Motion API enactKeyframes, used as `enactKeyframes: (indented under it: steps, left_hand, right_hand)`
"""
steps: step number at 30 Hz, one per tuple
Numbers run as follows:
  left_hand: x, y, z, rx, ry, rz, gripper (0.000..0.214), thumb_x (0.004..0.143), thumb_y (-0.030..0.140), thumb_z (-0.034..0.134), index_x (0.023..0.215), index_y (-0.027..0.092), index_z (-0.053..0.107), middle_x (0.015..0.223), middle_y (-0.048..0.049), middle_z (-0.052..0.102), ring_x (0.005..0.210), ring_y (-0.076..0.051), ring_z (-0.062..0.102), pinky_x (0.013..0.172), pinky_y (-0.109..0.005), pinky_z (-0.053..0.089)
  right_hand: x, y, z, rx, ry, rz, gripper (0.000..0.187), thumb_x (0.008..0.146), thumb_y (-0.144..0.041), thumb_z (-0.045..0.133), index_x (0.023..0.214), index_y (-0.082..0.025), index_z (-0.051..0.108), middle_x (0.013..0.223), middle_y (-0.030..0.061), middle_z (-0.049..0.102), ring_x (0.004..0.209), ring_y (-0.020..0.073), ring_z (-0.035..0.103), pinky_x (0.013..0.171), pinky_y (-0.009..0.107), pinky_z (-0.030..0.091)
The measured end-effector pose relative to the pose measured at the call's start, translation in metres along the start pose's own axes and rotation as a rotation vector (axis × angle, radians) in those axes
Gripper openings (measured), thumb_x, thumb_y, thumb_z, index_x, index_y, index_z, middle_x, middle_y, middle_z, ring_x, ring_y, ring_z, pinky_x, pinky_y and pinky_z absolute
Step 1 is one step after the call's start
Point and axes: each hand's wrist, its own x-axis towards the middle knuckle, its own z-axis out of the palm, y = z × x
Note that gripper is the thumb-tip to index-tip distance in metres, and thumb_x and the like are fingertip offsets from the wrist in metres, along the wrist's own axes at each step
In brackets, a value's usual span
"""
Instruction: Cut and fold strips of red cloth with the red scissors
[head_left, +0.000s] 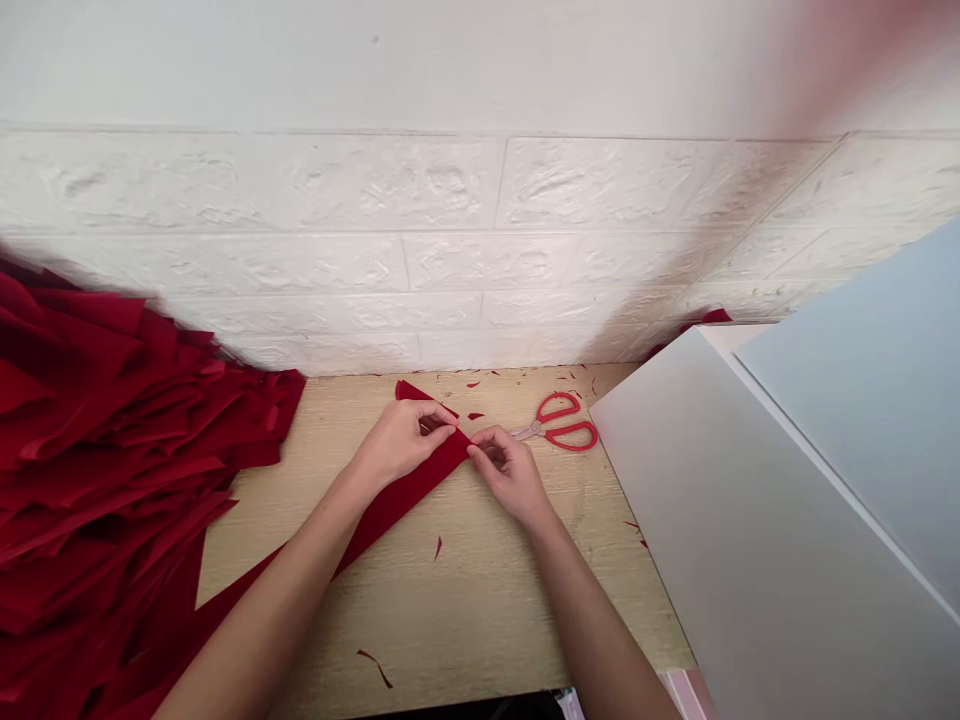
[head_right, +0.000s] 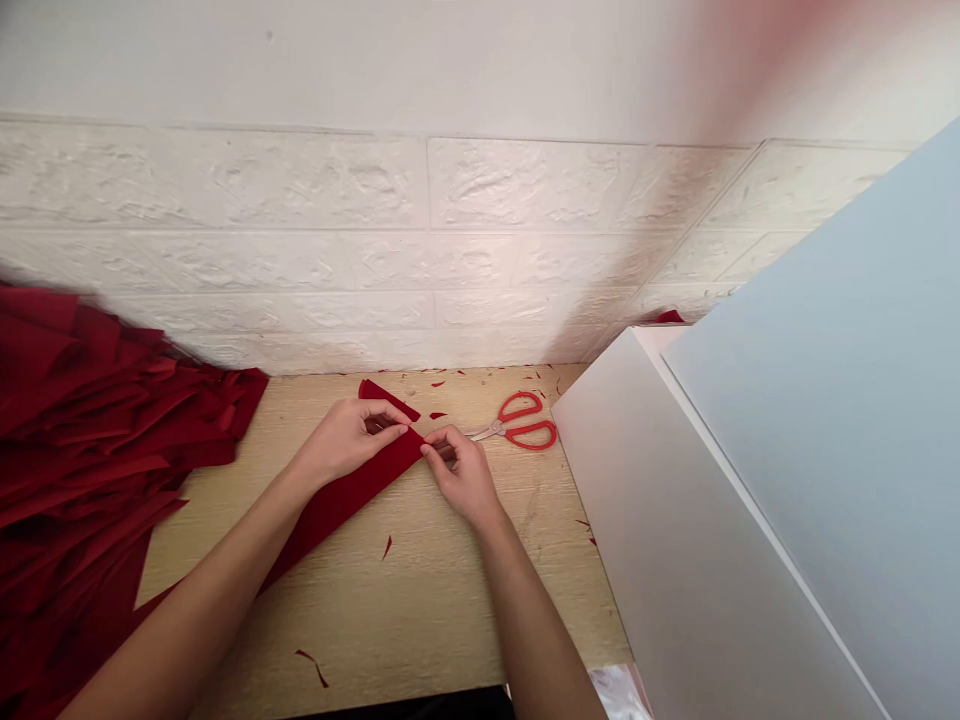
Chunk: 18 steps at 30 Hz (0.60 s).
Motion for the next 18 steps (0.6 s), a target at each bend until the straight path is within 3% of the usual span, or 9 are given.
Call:
enactKeyframes:
  steps: [6,13,18]
  left_hand:
    - [0.002,-0.001,0.001,-0.001,-0.010,-0.015,0.015,0.079,0.029,0.061,0.079,0.018,0.072,0.083,-0.0043,0.077,0.073,-0.019,0.070,0.069,-0.030,0.051]
    - [-0.001,0.006,-0.004,-0.016,-0.018,0.025,0.016,0.079,0.028,0.059,0.078,0.017,0.071,0.084,-0.0053,0.076,0.074,-0.020,0.069,0.070,-0.031,0.051]
    - [-0.010,0.013,-0.010,0.046,-0.044,0.089,0.020,0.083,0.025,0.058,0.091,0.019,0.075,0.094,-0.0049,0.077,0.079,-0.019,0.070,0.073,-0.029,0.052]
  right_hand:
    - [0.001,0.005,0.001,0.102,0.044,0.010,0.025,0.084,-0.043,0.066,0.095,-0.023,0.058,0.085,0.0041,0.067,0.071,0.0164,0.066,0.062,0.028,0.054]
    - [-0.005,0.002,0.005,0.123,0.134,-0.077,0.024,0.086,-0.043,0.065,0.095,-0.023,0.056,0.092,0.0050,0.068,0.076,0.0160,0.067,0.071,0.030,0.059]
    - [-0.015,-0.006,0.007,-0.184,0.267,-0.343,0.010,0.093,-0.029,0.058,0.099,-0.023,0.060,0.091,0.0069,0.070,0.080,0.0176,0.069,0.077,0.032,0.058]
